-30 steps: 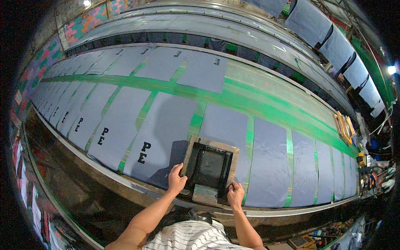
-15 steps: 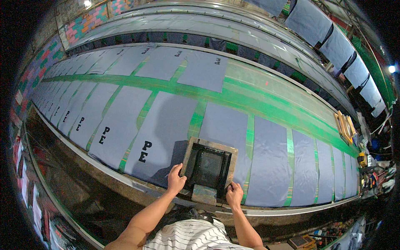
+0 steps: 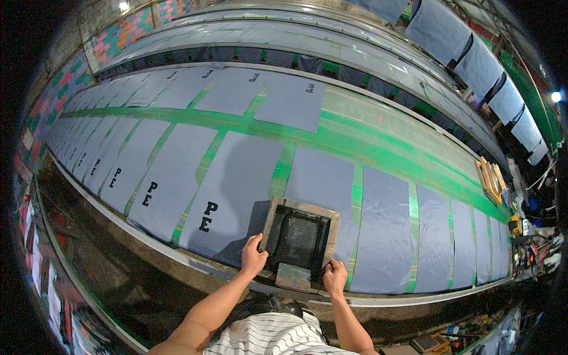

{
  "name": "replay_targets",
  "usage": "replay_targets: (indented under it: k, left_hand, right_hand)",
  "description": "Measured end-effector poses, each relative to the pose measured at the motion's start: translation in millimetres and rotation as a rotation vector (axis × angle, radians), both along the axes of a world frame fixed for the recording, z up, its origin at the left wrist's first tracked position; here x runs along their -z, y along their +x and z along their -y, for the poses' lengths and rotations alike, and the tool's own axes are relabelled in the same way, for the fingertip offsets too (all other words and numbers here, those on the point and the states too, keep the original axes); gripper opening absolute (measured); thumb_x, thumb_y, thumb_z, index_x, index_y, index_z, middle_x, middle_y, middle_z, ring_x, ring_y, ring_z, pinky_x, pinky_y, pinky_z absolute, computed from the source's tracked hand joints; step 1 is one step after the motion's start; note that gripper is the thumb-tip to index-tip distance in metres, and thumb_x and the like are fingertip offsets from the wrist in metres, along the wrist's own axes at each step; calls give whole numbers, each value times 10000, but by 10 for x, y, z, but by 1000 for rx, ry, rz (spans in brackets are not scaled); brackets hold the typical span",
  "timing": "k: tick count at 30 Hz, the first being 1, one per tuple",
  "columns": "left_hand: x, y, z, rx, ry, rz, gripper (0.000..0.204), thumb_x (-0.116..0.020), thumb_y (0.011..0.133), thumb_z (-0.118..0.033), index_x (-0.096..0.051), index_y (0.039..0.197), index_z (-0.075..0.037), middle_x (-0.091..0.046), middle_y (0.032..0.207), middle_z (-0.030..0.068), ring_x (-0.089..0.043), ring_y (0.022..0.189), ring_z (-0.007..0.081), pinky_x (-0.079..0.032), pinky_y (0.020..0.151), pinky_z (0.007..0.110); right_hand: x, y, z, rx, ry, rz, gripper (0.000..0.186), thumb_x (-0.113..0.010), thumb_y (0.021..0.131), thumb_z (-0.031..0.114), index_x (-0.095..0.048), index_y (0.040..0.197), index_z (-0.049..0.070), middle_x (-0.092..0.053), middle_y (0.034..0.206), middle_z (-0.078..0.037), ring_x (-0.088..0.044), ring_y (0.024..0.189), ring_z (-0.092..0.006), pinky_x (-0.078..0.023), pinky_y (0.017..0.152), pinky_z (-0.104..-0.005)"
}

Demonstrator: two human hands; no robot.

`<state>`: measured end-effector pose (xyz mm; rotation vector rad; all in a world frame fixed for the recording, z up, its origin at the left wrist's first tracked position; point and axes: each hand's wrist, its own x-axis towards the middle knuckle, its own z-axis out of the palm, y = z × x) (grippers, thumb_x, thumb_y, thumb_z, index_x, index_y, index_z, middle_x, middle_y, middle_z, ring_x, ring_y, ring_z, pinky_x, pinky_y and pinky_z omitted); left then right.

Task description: The person uses a squeegee to press ink through a screen-printing frame onto a gray fabric panel laid on a green work surface. The person repeatedly repositions the frame and scrapes ink across it to print the letters 'PE' on successive panels.

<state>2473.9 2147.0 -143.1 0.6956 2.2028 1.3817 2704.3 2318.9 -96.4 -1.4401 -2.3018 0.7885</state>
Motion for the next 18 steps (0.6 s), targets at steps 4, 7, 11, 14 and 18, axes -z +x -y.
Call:
replay_targets:
  k: [4, 7, 11, 14, 18]
  left_hand:
    - [-36, 10, 0, 18, -11, -7, 618, -649, 809, -3, -494, 1406, 23, -518, 1391, 203, -501, 1304, 377, -462, 1062, 464]
    - [74, -28, -3, 50, -34, -56, 627, -662, 810, -14, -489, 1412, 20, -514, 1392, 207, -497, 1303, 387, -458, 1059, 471]
    - [95, -21, -1, 45, -88, -81, 643, -666, 786, -6, -492, 1404, 27, -512, 1385, 207, -506, 1288, 378, -440, 1063, 464]
    - [13, -15, -7, 35, -83, -75, 647, -668, 770, 5, -498, 1394, 33, -517, 1371, 205, -514, 1274, 375, -442, 1055, 458]
    - [22, -19, -22, 41, -60, -54, 646, -672, 763, 16, -503, 1386, 40, -528, 1344, 197, -530, 1246, 378, -455, 1028, 458]
  right_hand:
    - [74, 42, -25, -6, -3, 18, 273, -598, 900, 106, -685, 1135, -5, -642, 956, -189, -619, 863, -371, -481, 779, -427]
    - [76, 72, -58, -44, -32, 19, 285, -620, 909, 132, -675, 1157, 3, -642, 971, -191, -608, 861, -374, -476, 782, -438]
    - [-214, 19, 123, -215, 291, -46, 358, -693, 892, 200, -653, 1203, 28, -641, 1063, -185, -599, 961, -377, -483, 820, -441]
    - [-529, -64, 393, -629, 79, -181, 491, -768, 838, 309, -630, 1208, 16, -629, 1159, -191, -576, 1069, -401, -484, 896, -475]
    - [-750, -206, 593, -879, 217, 137, 531, -806, 727, 233, -645, 1192, 33, -632, 1178, -137, -586, 1097, -333, -462, 945, -466]
